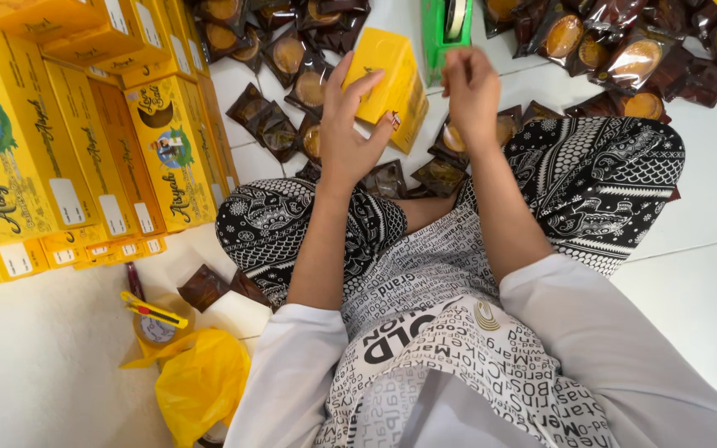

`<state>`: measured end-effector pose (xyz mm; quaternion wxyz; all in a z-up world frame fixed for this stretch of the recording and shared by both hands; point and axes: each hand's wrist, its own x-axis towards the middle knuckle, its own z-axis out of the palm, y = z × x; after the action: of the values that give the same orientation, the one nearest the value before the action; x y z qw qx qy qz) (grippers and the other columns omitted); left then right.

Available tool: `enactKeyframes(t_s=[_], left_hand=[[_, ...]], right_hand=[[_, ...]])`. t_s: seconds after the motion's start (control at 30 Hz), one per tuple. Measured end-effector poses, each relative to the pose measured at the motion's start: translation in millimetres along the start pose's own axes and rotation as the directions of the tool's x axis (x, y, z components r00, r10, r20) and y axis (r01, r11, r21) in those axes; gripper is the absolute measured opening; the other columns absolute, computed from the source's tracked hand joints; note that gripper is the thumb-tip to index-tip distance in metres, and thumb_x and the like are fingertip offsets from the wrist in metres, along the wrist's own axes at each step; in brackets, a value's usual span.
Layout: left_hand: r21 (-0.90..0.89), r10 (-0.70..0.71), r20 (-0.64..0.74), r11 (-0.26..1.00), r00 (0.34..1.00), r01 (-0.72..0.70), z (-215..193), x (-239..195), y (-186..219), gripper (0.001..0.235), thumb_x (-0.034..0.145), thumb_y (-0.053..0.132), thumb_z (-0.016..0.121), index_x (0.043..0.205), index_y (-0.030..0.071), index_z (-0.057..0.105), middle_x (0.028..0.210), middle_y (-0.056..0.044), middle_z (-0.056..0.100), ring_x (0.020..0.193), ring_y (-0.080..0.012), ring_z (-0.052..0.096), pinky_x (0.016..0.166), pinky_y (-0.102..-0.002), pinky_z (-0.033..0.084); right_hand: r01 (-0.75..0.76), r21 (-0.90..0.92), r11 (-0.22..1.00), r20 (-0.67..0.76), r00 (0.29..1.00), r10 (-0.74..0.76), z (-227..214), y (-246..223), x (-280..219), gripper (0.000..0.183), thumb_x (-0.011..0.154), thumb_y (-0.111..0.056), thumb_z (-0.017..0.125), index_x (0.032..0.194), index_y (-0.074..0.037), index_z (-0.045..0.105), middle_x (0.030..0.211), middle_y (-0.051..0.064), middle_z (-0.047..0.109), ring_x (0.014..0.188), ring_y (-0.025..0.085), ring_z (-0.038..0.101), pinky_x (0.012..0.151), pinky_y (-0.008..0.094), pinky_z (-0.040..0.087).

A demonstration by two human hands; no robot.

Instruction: The person sits on the floor and packs individually wrapped snack items into yellow boxes. They open each box, place several snack packets inside, close the box, and use a tape dispenser to seal it before setting it aside.

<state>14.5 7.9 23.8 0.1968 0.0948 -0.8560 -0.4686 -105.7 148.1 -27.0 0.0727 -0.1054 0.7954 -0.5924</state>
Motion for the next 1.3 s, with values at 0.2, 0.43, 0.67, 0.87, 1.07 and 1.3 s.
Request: enactKeyframes(t_s=[0.2,0.43,0.67,0.87,1.07,1.3], left_hand=[[-0.171,0.072,-0.192,0.980,0.979,-0.106,14.8,2.0,2.6,0.023,0.075,0.010,0.070,0.086,0.013,0.050,0.128,-0.015,0.042,0.122,-0.0301,0.043,0.096,-0.040,0.043],[-0.351,0.123,-0.313,0.907,0.942,-0.235,1.5,-0.3,0.0,0.012,0.077,0.003,0.064,0.084,0.009,0.056,0.104,-0.008,0.059,0.104,-0.0205,0.055,0.094,-0.035,0.045],[-0.413,0.002,-0.176,0.908,0.984,-0.076,-54.8,-3.2,-8.3,0.043,0.077,0.009,0.059,0.116,0.011,0.040,0.116,-0.006,0.041,0.108,-0.0204,0.049,0.088,-0.029,0.050],[0.068,0.031,-0.115,0.997,0.993,-0.023,-31.1,-6.2,-22.1,0.097,0.076,0.063,0.067,0.142,0.029,0.005,0.145,-0.009,0.026,0.130,-0.0242,0.040,0.107,-0.046,0.035],[0.233,0.279,-0.086,0.939,0.956,-0.253,0.9,12.7,-25.1,0.053,0.084,0.026,0.071,0.128,0.025,0.041,0.116,-0.008,0.040,0.111,-0.0229,0.045,0.094,-0.035,0.045],[0.217,0.281,-0.277,0.950,0.919,-0.225,19.4,9.8,-26.4,0.045,0.080,0.027,0.074,0.118,0.023,0.050,0.108,-0.005,0.039,0.103,-0.0195,0.046,0.087,-0.030,0.048]], right_hand=[[0.209,0.251,0.945,0.154,0.955,-0.252,4.3,-73.1,-27.1,0.038,0.095,0.000,0.058,0.128,-0.011,0.043,0.065,0.000,0.044,0.053,0.007,0.042,0.048,0.019,0.037],[-0.692,0.040,0.720,0.331,0.690,0.644,12.9,-0.4,-39.7,0.082,0.071,-0.057,0.044,0.136,-0.013,0.020,0.126,0.016,0.037,0.097,0.025,0.040,0.074,0.035,0.041],[-0.090,0.741,0.666,0.202,0.975,-0.093,-21.8,8.8,-9.0,0.029,0.092,-0.018,0.054,0.117,-0.022,0.041,0.114,0.004,0.050,0.106,0.024,0.045,0.087,0.041,0.044],[0.221,0.774,0.594,0.071,0.901,-0.428,-27.2,-28.6,3.0,0.017,0.093,-0.020,0.056,0.106,-0.011,0.053,0.106,0.001,0.054,0.098,0.014,0.050,0.086,0.026,0.044],[0.295,0.025,0.955,0.028,0.955,-0.295,-13.8,8.5,29.1,0.010,0.090,-0.011,0.054,0.098,-0.006,0.051,0.088,0.007,0.052,0.083,0.019,0.051,0.074,0.031,0.044],[0.209,-0.405,0.890,0.168,0.974,-0.152,-9.7,57.2,54.2,0.014,0.093,-0.021,0.046,0.091,-0.009,0.052,0.065,0.006,0.039,0.085,0.025,0.036,0.072,0.037,0.033]])
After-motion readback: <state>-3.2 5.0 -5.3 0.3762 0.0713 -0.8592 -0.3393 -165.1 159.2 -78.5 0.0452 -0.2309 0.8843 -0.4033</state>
